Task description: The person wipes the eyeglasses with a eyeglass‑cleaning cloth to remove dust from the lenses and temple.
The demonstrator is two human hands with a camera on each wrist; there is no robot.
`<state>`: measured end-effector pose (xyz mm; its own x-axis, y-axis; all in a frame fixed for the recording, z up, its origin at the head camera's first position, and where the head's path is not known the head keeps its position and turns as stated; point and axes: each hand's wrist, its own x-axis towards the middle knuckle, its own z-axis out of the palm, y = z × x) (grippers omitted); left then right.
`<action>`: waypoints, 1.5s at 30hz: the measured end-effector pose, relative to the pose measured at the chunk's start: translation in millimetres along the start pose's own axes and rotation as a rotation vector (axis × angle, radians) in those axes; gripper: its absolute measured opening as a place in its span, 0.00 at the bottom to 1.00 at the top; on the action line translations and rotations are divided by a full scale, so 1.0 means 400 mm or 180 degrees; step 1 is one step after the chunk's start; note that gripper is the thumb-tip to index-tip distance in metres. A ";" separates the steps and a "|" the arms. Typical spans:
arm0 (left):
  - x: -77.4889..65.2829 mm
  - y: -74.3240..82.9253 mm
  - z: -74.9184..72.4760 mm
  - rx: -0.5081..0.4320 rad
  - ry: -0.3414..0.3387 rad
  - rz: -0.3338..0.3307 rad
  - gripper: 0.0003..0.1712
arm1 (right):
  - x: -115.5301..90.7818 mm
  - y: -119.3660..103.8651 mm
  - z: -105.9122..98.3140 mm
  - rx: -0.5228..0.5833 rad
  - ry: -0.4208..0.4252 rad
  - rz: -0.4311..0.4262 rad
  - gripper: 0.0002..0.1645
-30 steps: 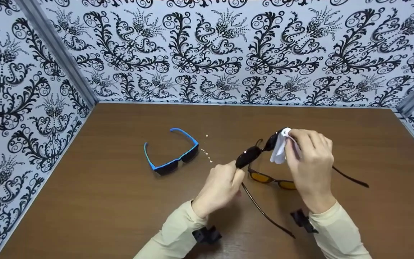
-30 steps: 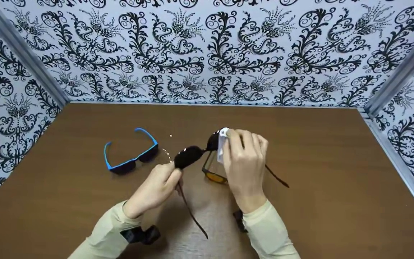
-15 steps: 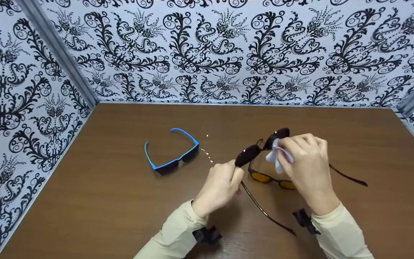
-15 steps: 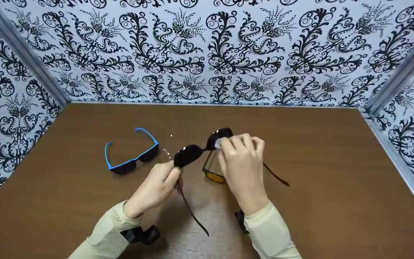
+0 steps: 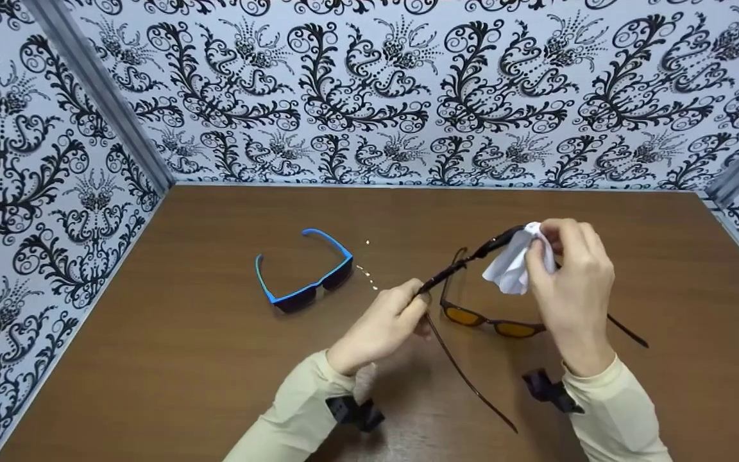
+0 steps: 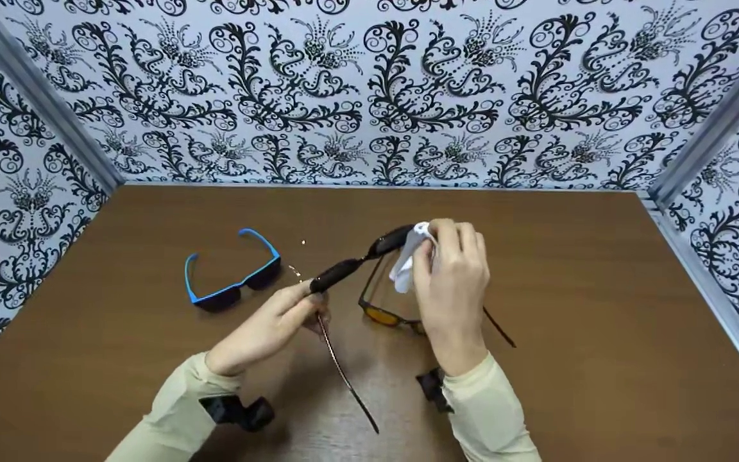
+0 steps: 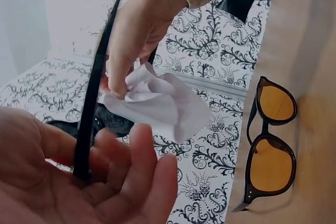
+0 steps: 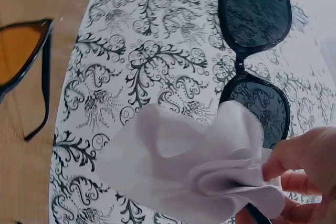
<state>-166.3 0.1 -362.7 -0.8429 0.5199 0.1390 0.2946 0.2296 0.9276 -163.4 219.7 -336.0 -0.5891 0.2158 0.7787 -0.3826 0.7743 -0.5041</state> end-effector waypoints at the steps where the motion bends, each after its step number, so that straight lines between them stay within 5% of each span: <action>1: 0.001 0.000 -0.003 -0.0149 -0.0051 0.0001 0.12 | 0.004 -0.001 -0.003 0.0004 0.0005 0.0063 0.06; 6: 0.004 -0.004 -0.011 -0.0757 -0.0231 0.0023 0.10 | 0.025 -0.005 -0.015 0.0011 -0.0067 0.0437 0.07; 9: 0.003 -0.006 -0.012 -0.1001 -0.0281 -0.0037 0.10 | 0.035 -0.005 -0.015 0.0328 -0.0156 0.0496 0.07; 17: 0.000 0.005 -0.014 -0.1270 -0.0419 -0.0072 0.07 | 0.042 0.003 -0.012 0.1207 0.0007 0.0116 0.10; 29: -0.012 0.016 -0.012 -0.1456 -0.0540 -0.0069 0.06 | 0.052 -0.056 -0.028 0.1494 0.0396 -0.0763 0.08; 38: -0.017 0.033 0.003 -0.1575 -0.0300 -0.0091 0.06 | 0.029 -0.072 0.008 0.0802 0.0589 -0.1687 0.07; 45: -0.011 0.036 0.011 -0.1773 -0.0031 -0.0279 0.06 | -0.002 -0.067 0.022 0.0327 0.0366 -0.1830 0.11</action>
<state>-156.2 4.7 -351.5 -0.8485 0.5265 0.0525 -0.0608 -0.1955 0.9788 -158.9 193.4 -326.6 -0.1882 -0.1536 0.9700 -0.6878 0.7256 -0.0186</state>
